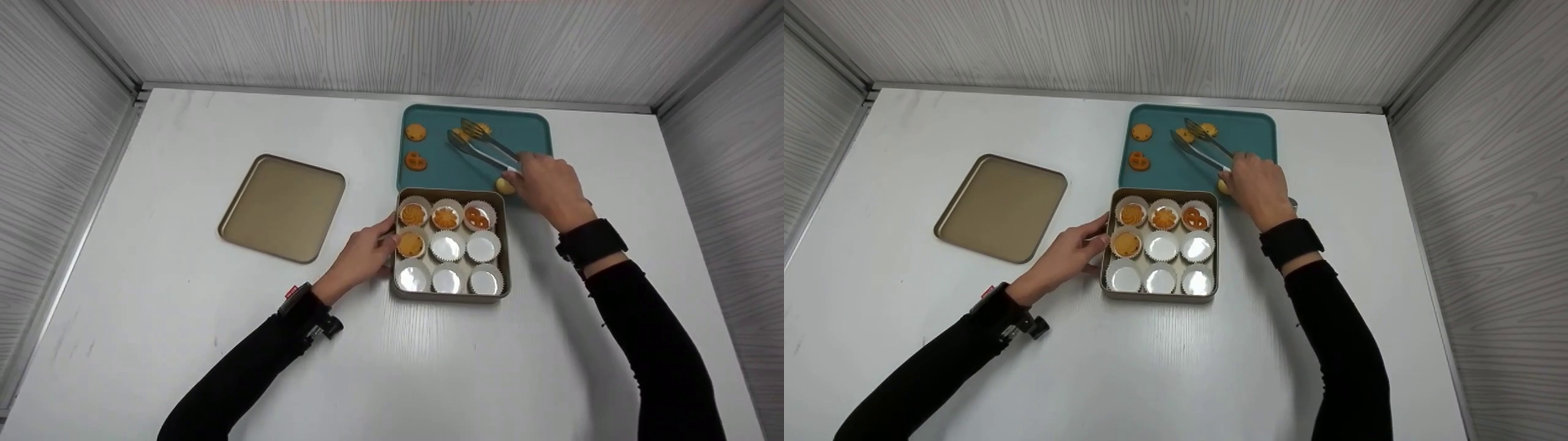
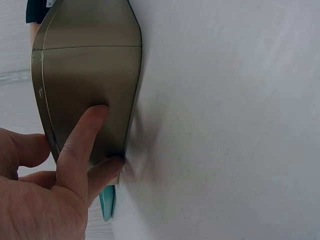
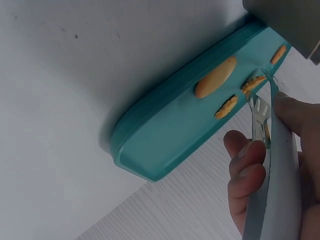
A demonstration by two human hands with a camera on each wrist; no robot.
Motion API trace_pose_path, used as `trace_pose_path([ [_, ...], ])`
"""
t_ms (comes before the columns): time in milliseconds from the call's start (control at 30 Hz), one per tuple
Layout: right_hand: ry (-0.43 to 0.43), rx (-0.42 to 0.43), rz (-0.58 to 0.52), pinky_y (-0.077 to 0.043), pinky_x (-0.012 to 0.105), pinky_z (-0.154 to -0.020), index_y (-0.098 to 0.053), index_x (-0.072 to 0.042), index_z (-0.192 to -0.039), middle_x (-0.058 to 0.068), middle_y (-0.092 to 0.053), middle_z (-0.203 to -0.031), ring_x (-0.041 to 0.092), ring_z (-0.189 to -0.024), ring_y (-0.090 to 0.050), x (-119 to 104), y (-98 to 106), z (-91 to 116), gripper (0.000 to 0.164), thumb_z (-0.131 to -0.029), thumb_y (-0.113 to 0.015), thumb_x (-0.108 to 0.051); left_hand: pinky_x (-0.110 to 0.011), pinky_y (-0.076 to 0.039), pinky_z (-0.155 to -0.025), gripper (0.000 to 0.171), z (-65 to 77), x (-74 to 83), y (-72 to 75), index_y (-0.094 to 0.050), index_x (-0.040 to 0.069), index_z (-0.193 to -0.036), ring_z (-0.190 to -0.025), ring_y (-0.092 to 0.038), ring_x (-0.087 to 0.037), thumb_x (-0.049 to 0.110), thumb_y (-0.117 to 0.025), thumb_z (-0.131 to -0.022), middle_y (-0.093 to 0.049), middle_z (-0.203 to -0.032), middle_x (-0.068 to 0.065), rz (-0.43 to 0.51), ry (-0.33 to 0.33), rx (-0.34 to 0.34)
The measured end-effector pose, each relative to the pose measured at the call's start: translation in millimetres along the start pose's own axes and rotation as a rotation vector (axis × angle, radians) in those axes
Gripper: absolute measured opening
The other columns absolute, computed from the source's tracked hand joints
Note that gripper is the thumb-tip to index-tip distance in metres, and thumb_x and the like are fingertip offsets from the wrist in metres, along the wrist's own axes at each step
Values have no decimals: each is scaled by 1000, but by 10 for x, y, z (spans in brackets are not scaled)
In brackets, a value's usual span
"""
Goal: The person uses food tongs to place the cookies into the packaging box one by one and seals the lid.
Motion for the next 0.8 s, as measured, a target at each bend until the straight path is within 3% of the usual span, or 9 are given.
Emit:
trace_pose_path([
  [467,13,46,8,-53,63,-65,-66,10,-111,28,-69,-94,50,-77,-66,-19,40,12,41,-104,-65,-31,-42,-44,-110,55,4,-4,-7,-36,7,-160,-135,-54,-26,18,-51,-109,-53,-151,-16,27,-6,-1],
  [800,14,86,17,-52,65,-64,-64,8,-101,29,-68,-89,53,-75,-65,13,59,32,37,-105,-63,-29,-42,-43,-112,55,1,-3,2,-37,6,-160,-137,-52,-27,18,-52,-108,-52,-152,-16,10,-1,6],
])
Point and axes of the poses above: each hand's wrist, its own z-axis away from the middle knuckle, its own y-axis out of the back of the hand, x = y × z, the point moved 9 cm from there along -z, towards the middle knuckle
